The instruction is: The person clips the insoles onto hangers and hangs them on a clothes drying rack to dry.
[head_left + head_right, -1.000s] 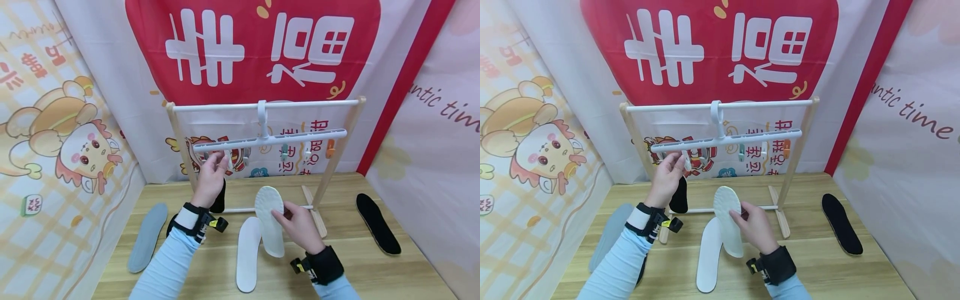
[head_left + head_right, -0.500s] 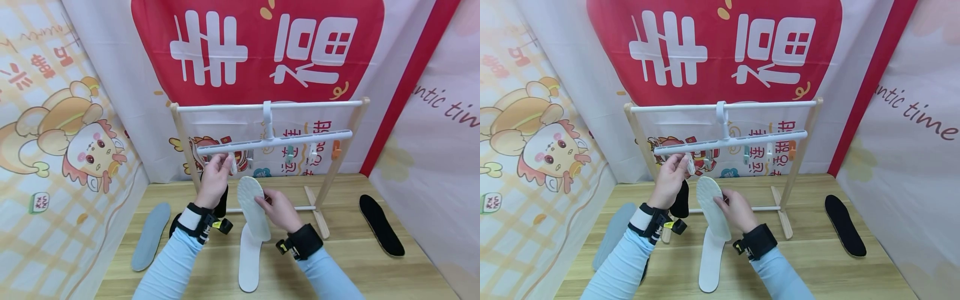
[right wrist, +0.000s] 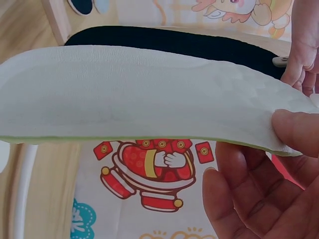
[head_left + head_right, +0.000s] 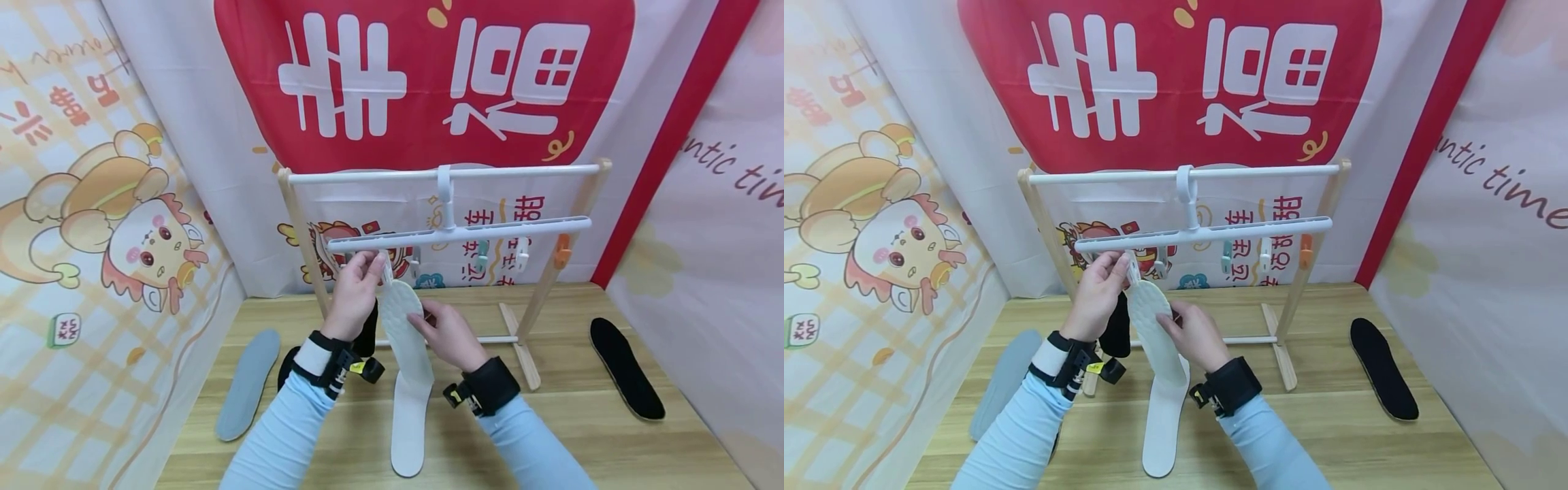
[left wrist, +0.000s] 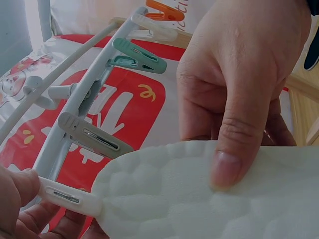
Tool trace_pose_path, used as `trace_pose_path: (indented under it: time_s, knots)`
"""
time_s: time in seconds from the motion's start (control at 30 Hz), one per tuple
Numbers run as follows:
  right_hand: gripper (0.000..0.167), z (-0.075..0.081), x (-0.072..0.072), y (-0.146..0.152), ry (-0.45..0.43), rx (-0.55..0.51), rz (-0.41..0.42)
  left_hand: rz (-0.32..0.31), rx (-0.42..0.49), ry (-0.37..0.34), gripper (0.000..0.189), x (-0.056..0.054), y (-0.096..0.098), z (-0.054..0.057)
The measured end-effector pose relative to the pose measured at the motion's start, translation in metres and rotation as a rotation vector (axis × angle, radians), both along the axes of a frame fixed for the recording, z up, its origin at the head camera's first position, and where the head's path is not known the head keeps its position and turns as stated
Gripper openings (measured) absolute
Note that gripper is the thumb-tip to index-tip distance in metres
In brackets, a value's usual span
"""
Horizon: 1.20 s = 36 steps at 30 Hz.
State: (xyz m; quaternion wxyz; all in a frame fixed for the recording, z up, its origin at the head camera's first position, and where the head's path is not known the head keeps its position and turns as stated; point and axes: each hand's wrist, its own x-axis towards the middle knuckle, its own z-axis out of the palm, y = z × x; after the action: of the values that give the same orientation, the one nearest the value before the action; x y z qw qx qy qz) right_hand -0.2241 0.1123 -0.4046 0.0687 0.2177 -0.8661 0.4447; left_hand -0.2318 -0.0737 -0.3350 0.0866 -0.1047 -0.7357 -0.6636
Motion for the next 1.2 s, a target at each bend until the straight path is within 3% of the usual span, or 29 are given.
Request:
trace_pose_path:
  time_s: [0.13,0.57,0.97,1.2]
  knots:
    - [0.015,0.003,-0.001,-0.002,0.011,-0.005,0.004,-0.015,0.009,-0.004,0.037,0.003,0.001,0.005]
    - [0.013,0.008,-0.004,-0.006,-0.001,-0.043,0.02,-0.011,-0.003,0.022,0.037,0.001,0.0,-0.001]
    - [0.019,-0.008,-0.014,-0.003,-0.116,-0.056,-0.016,0.024,-0.045,-0.009,0.054,0.003,0.0,-0.009]
    - [0.021,-0.016,-0.019,0.0,-0.146,-0.08,-0.029,0.006,-0.021,0.009,0.051,0.007,-0.005,-0.014]
